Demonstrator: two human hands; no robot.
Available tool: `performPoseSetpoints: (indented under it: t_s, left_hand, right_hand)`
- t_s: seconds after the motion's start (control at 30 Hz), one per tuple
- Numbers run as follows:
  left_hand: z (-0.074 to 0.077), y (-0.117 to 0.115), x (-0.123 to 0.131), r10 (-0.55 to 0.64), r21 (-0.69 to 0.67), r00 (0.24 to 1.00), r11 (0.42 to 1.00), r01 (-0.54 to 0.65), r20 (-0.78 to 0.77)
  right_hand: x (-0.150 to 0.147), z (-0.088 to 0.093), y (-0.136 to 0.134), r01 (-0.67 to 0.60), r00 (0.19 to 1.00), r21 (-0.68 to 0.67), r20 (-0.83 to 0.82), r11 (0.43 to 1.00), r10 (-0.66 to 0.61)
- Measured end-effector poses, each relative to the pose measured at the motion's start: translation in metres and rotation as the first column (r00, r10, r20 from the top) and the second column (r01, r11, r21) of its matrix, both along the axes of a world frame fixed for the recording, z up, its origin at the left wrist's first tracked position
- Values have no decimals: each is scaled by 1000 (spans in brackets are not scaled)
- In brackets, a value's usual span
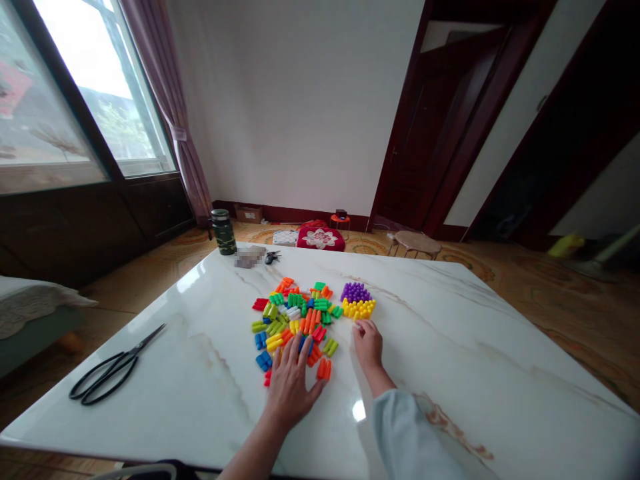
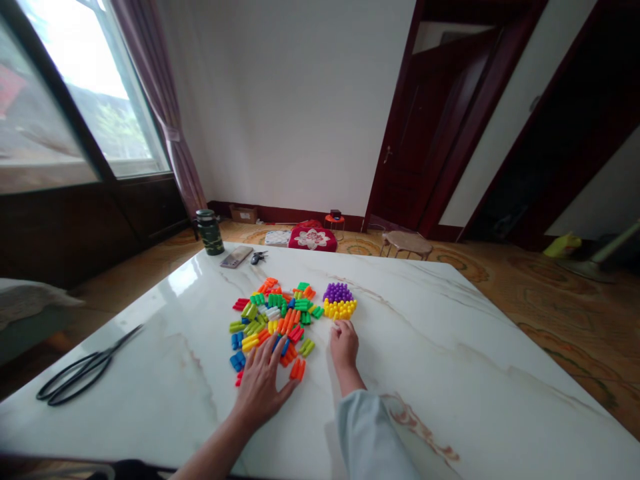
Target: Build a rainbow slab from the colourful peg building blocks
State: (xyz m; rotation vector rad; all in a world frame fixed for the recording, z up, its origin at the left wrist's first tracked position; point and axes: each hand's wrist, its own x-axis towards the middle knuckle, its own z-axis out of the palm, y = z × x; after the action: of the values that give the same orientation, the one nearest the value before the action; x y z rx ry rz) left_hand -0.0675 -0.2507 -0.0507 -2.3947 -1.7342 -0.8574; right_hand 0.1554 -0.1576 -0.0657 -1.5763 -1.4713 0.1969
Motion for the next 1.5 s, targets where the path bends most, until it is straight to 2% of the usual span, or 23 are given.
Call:
performPoseSetpoints:
  t_s: [0.5,0.63,0.77,0.97,1.03,1.1,1.17,1.23,1.3,1.5]
  left_hand:
    - [3,-1,0,-4,-7,1000,1000,4,-6]
    - [3,-1,0,-2,-12,1000,1000,2,7]
    - [6,-3,1,-13,-16,1000,1000,13,15]
    - [19,-11,-2,-43,38,998,998,41,48]
    - [22,-11,-8,0,69,996,998,-6,94]
    - [23,-8,-17,119,64,978,989,-131,170]
    - [23,-2,-28,262,-4,940,963,-268,220]
    - [23,3,-37,347,-97,917,938,-333,199]
    - [24,6,-41,346,-152,927,934,-324,147]
    - [25,4,-36,304,-166,948,944,-286,98]
  right_hand:
    - [0,2,-1,-15,1000,-43,18,999,16]
    - [-12,3,-17,-97,995,-51,-5,994,97]
    - [-32,3,-36,-252,962,-33,104,967,255]
    - [-40,4,-41,-260,927,-49,268,964,264]
    - [-40,3,-39,-257,913,-51,316,965,259]
    - [-40,3,-39,-251,900,-54,354,966,254]
    - [-41,3,-39,-242,892,-59,378,968,247]
    - [-42,3,-40,-231,888,-64,393,971,238]
    - [-43,3,-41,-225,885,-69,402,972,234]
    - [-44,4,-42,-228,883,-85,402,970,243]
